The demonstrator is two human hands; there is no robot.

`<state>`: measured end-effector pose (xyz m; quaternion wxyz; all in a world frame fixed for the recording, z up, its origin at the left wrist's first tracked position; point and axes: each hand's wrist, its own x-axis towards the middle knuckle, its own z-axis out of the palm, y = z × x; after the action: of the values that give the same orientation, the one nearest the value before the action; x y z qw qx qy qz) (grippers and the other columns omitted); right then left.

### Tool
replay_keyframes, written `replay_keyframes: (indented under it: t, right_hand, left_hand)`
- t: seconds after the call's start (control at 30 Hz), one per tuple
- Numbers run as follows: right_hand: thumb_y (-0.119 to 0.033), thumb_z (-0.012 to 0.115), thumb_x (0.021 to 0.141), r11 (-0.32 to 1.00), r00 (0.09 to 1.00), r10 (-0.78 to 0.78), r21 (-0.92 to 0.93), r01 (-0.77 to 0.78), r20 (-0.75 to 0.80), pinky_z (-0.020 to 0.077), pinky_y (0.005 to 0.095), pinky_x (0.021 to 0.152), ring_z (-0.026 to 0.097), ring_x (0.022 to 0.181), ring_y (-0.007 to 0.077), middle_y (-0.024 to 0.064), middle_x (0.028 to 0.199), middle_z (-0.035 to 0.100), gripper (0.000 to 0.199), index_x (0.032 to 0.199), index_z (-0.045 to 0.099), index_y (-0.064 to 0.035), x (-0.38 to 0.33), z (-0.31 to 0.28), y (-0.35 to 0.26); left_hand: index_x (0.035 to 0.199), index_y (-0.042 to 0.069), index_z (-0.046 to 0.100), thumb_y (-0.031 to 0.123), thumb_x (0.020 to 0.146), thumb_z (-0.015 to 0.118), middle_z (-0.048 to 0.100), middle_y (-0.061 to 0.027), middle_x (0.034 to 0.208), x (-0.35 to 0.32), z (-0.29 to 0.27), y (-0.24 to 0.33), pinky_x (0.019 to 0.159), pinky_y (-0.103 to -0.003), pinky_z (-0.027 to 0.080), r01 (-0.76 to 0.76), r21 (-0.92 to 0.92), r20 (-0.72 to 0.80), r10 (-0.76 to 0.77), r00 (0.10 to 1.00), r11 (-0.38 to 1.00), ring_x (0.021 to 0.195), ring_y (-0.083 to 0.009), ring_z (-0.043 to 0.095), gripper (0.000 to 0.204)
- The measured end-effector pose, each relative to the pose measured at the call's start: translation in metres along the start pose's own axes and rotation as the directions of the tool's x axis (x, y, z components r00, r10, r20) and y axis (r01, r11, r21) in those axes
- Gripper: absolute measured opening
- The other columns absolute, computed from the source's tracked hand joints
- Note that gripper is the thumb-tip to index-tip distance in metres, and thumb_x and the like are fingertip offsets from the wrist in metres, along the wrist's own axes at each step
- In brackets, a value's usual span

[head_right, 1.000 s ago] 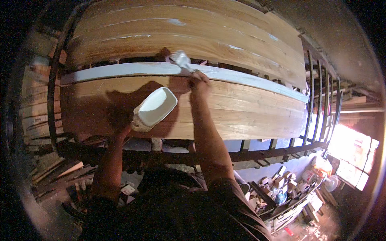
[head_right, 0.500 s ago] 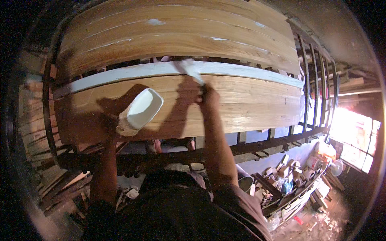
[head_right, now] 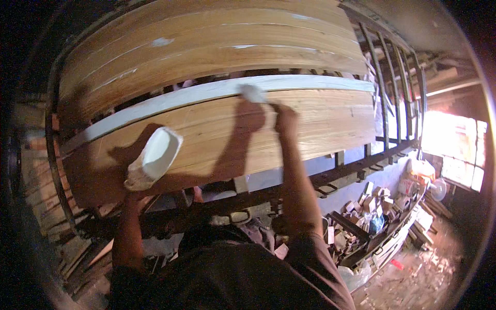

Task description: The person uses a brush to apply white liquid to the edges of wooden planks, dips the brush into a white container, and moves the planks on a rack.

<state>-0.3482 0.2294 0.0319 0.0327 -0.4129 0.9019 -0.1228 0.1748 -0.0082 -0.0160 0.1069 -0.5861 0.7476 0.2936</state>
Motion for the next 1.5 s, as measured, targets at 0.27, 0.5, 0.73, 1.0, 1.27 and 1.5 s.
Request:
replay_keyframes:
  t: [0.27,0.5,0.73,1.0,1.27,1.5]
  right_hand:
    - [-0.023,0.066,0.081,0.955,0.989,0.003,0.292,-0.046,0.146,0.0527,0.0403,0.067,0.066,0.079,0.0276,0.0102,0.091,0.07,0.028,0.108,0.068,-0.0146,0.061,0.067,0.052]
    - [-0.03,0.055,0.094,0.754,0.714,0.657,0.248,-0.609,-0.243,0.0467,0.0429,0.051,0.063,0.059,0.0299,0.014,0.068,0.065,0.025,0.09,0.071,-0.011,0.049,-0.091,0.252]
    - [-0.016,0.057,0.078,0.952,0.953,-0.282,0.094,0.292,-0.108,0.0518,0.0455,0.075,0.066,0.088,0.0304,0.015,0.092,0.068,0.036,0.111,0.061,-0.0029,0.04,-0.039,0.016]
    - [-0.02,0.062,0.091,0.876,0.983,0.182,0.458,-0.15,-0.026,0.0491,0.039,0.061,0.061,0.065,0.024,0.0109,0.07,0.066,0.019,0.085,0.067,-0.002,0.117,-0.022,0.189]
    - [-0.026,0.066,0.088,0.829,0.8,0.553,0.249,-0.5,-0.234,0.0419,0.0341,0.045,0.054,0.051,0.0178,0.0039,0.058,0.055,0.015,0.082,0.069,-0.0128,0.13,-0.138,0.476]
    - [-0.038,0.063,0.083,0.671,0.668,0.617,-0.166,-0.723,-0.415,0.0513,0.0469,0.086,0.066,0.099,0.0377,0.0196,0.102,0.069,0.034,0.098,0.072,-0.0087,0.157,-0.183,0.429]
  left_hand:
    - [0.15,0.001,0.014,0.049,0.075,0.075,0.012,-0.0275,0.154,0.003,-0.009,0.007,0.113,-0.055,0.016,0.002,0.022,-0.023,-0.002,1.0,1.0,0.142,-0.0427,0.013,0.108]
    - [0.15,0.001,0.014,0.048,0.076,0.075,0.013,-0.0269,0.155,0.001,-0.004,0.009,0.113,-0.054,0.017,0.03,0.009,-0.034,-0.03,0.999,1.0,0.142,-0.0419,0.014,0.107]
    - [0.15,0.001,0.014,0.048,0.077,0.074,0.013,-0.0263,0.155,0.002,-0.009,0.017,0.114,-0.053,0.017,0.037,0.012,-0.047,-0.036,0.998,0.999,0.141,-0.041,0.016,0.106]
    - [0.15,0.002,0.013,0.047,0.078,0.074,0.013,-0.0256,0.155,0.005,-0.01,0.016,0.114,-0.052,0.017,0.069,-0.004,-0.058,-0.069,0.996,0.998,0.141,-0.04,0.017,0.105]
    - [0.151,0.002,0.013,0.046,0.078,0.074,0.013,-0.025,0.155,0.001,-0.014,0.007,0.115,-0.051,0.018,0.109,0.007,-0.098,-0.108,0.989,0.994,0.141,-0.0391,0.018,0.104]
    - [0.151,0.002,0.012,0.046,0.079,0.073,0.013,-0.0244,0.155,-0.025,-0.014,-0.022,0.115,-0.05,0.018,0.148,0.003,-0.145,-0.145,0.979,0.989,0.14,-0.0382,0.02,0.103]
